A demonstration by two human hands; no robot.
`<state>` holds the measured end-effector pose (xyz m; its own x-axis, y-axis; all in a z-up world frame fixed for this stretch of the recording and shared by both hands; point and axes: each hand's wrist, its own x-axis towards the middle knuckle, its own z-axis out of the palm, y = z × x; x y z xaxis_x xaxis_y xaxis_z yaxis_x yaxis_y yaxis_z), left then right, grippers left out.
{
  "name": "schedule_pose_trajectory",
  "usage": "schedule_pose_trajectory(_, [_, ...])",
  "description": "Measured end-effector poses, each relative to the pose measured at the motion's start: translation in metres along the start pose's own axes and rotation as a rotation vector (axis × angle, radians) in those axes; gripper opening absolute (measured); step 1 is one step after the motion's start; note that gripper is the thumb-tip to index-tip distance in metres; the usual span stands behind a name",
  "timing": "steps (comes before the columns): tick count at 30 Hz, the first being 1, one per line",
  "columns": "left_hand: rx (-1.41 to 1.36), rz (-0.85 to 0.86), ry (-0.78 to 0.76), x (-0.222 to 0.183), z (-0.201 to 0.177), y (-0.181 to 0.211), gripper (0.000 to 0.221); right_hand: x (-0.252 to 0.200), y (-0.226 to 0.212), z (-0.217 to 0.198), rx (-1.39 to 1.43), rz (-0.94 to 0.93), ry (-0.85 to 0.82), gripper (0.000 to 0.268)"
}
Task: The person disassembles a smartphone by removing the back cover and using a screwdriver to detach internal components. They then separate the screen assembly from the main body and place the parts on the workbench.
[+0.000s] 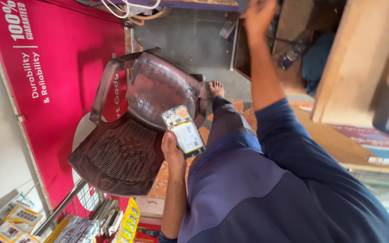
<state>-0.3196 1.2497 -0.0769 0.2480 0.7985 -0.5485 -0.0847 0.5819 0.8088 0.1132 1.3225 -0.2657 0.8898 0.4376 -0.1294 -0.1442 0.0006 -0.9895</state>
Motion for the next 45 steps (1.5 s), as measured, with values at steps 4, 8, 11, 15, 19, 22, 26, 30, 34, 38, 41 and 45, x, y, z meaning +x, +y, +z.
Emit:
schedule_pose_trajectory(4, [-0.069,-0.019,-0.062,-0.034,-0.017,-0.011,0.041,-0.143,-0.037,-0.009,0.285,-0.242,-0.220,0.008])
schedule_pose_trajectory(8, [-0.103,0.023,-0.201,-0.080,-0.045,-0.041,0.041,-0.286,-0.086,-0.073,0.435,-0.213,-0.330,0.009])
schedule_pose_trajectory(11, [-0.099,0.045,-0.343,-0.117,-0.064,-0.073,0.042,-0.386,-0.124,-0.140,0.569,-0.265,-0.359,0.023])
schedule_pose_trajectory(15, [-0.036,-0.040,-0.495,-0.186,-0.068,-0.117,0.042,-0.514,-0.169,-0.237,0.525,-0.333,-0.213,0.027])
schedule_pose_trajectory(19, [0.089,-0.164,-0.758,-0.270,-0.030,-0.149,0.039,-0.639,-0.213,-0.332,0.492,-0.124,-0.003,0.035])
schedule_pose_trajectory(22, [0.151,-0.265,-0.964,-0.349,0.004,-0.165,0.038,-0.715,-0.226,-0.390,0.265,-0.231,0.192,0.022])
schedule_pose_trajectory(26, [0.216,-0.305,-1.182,-0.447,0.039,-0.189,0.039,-0.811,-0.241,-0.462,0.198,-0.189,0.475,0.018])
schedule_pose_trajectory(30, [0.248,-0.261,-1.279,-0.534,0.063,-0.232,0.040,-0.872,-0.263,-0.518,0.200,-0.204,0.541,0.014])
schedule_pose_trajectory(34, [0.203,-0.340,-1.324,-0.620,0.090,-0.278,0.034,-0.913,-0.287,-0.591,0.109,-0.172,0.545,0.018])
schedule_pose_trajectory(38, [0.173,-0.309,-1.288,-0.711,0.113,-0.334,0.032,-0.948,-0.286,-0.682,0.023,-0.268,0.577,0.005])
schedule_pose_trajectory(41, [0.137,-0.325,-1.247,-0.770,0.127,-0.371,0.032,-0.973,-0.290,-0.743,0.029,-0.318,0.520,0.008])
schedule_pose_trajectory(45, [0.068,-0.337,-1.239,-0.829,0.150,-0.410,0.030,-1.003,-0.301,-0.803,-0.050,-0.297,0.556,0.018])
